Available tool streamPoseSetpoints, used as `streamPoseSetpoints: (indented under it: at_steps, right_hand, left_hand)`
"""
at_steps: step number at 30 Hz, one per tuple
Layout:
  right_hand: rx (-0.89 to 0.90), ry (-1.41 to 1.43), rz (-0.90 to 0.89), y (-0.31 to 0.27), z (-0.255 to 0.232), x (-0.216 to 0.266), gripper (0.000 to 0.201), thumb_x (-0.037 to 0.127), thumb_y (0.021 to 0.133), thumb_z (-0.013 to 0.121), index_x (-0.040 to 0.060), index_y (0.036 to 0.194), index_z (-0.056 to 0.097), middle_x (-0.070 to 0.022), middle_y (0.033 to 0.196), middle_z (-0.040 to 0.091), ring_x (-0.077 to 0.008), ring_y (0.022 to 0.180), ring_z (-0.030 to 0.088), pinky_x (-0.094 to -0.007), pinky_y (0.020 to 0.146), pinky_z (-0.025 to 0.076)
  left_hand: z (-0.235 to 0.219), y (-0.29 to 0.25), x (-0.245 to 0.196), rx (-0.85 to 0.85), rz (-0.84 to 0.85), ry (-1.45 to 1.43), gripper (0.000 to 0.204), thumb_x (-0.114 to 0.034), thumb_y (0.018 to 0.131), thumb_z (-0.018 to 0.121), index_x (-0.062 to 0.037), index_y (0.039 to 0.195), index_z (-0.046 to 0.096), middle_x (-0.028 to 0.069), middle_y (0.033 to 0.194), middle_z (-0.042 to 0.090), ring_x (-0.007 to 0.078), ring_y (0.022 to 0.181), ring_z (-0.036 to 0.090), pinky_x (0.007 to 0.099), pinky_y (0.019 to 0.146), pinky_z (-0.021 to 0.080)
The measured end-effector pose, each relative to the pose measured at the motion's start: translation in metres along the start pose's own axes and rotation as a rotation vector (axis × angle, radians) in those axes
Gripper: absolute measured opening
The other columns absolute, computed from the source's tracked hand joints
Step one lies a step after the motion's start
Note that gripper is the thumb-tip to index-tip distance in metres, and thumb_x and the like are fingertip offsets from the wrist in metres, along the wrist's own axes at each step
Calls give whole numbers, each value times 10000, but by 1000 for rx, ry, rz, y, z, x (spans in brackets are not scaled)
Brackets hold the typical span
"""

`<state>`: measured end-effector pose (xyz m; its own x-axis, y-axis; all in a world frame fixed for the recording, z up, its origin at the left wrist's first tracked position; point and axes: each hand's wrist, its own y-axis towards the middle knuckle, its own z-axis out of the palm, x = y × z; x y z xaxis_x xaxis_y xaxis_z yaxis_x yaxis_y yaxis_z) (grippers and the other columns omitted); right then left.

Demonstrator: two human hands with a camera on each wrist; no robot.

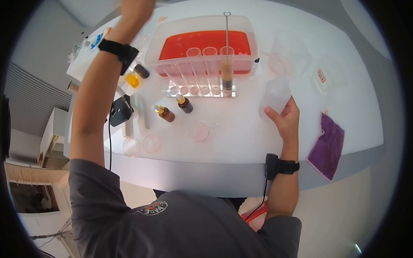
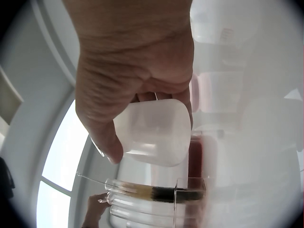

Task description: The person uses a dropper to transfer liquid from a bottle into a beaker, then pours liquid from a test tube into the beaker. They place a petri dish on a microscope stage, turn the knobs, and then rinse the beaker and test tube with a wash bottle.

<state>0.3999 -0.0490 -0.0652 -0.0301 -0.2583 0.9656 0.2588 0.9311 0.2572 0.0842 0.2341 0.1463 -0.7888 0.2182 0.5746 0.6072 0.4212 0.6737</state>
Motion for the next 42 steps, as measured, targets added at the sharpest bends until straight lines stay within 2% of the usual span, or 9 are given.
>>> streamPoseSetpoints:
  at_steps: [2, 5, 11, 12, 13, 15, 19, 33, 42]
  right_hand:
    - [-5, 16, 3, -1, 1, 0, 627, 73, 795, 783, -56, 1339, 500, -103, 1213, 615, -191, 1115, 589, -337, 981, 460]
    - [-10, 15, -18, -1, 1, 0, 620, 75, 801, 778, -53, 1339, 499, -105, 1216, 612, -190, 1118, 586, -340, 982, 459]
    - [-4, 34, 4, -1, 0, -4, 624, 92, 800, 786, -50, 1335, 499, -106, 1215, 613, -192, 1117, 590, -339, 982, 458]
    - [-9, 40, 7, -1, 0, -5, 623, 96, 801, 788, -49, 1334, 501, -105, 1215, 613, -193, 1117, 591, -338, 983, 456]
    - [-13, 42, 12, -2, -1, -7, 621, 100, 802, 789, -47, 1333, 502, -103, 1215, 614, -193, 1116, 592, -338, 984, 455]
    - [-19, 45, 13, 0, -2, -10, 619, 108, 805, 791, -43, 1332, 504, -100, 1217, 615, -194, 1118, 592, -337, 989, 450]
    - [-21, 49, -10, 0, -3, -14, 622, 127, 809, 795, -39, 1333, 505, -94, 1222, 616, -195, 1130, 586, -339, 1006, 434]
    - [-6, 58, -6, 0, -7, -17, 657, 165, 810, 807, -44, 1348, 493, -101, 1240, 607, -201, 1153, 573, -342, 1026, 415]
    - [-20, 52, -4, 0, -5, -16, 661, 167, 804, 814, -39, 1346, 497, -93, 1232, 608, -196, 1153, 571, -338, 1025, 414]
  left_hand:
    - [29, -33, -20, 184, 129, 68, 178, -180, 830, 654, -193, 956, 780, 29, 982, 710, 232, 1064, 609, 424, 928, 414]
    - [52, -60, -25, 367, -38, -96, 286, -220, 819, 703, -227, 1099, 761, 19, 1025, 723, 242, 1064, 633, 434, 932, 414]
    - [33, -53, 25, 325, -682, -866, 448, -293, 798, 809, -144, 1208, 713, 57, 1032, 736, 216, 988, 686, 355, 810, 493]
    - [25, -51, 34, 291, -755, -989, 471, -275, 809, 809, -98, 1231, 698, 64, 1047, 728, 216, 988, 683, 329, 800, 510]
    - [-26, -51, 27, 237, -824, -1148, 147, -148, 848, 642, -123, 908, 773, 91, 964, 699, 257, 989, 632, 441, 871, 466]
    - [-68, -56, 27, 321, -952, -1187, 195, -165, 853, 685, -86, 1019, 750, 113, 1047, 712, 260, 1014, 652, 421, 880, 491]
    - [-18, -108, 39, 189, -792, -1201, 504, -287, 823, 813, -33, 1236, 676, 101, 1078, 720, 187, 1019, 671, 288, 850, 501]
    - [-39, -161, -26, 450, -828, -1508, 352, -131, 835, 784, 38, 1122, 672, 97, 1031, 724, 165, 942, 674, 259, 811, 520]
    - [-24, -175, -41, 429, -825, -1543, 274, -44, 836, 765, 33, 1082, 673, 102, 1021, 714, 166, 957, 665, 269, 873, 525]
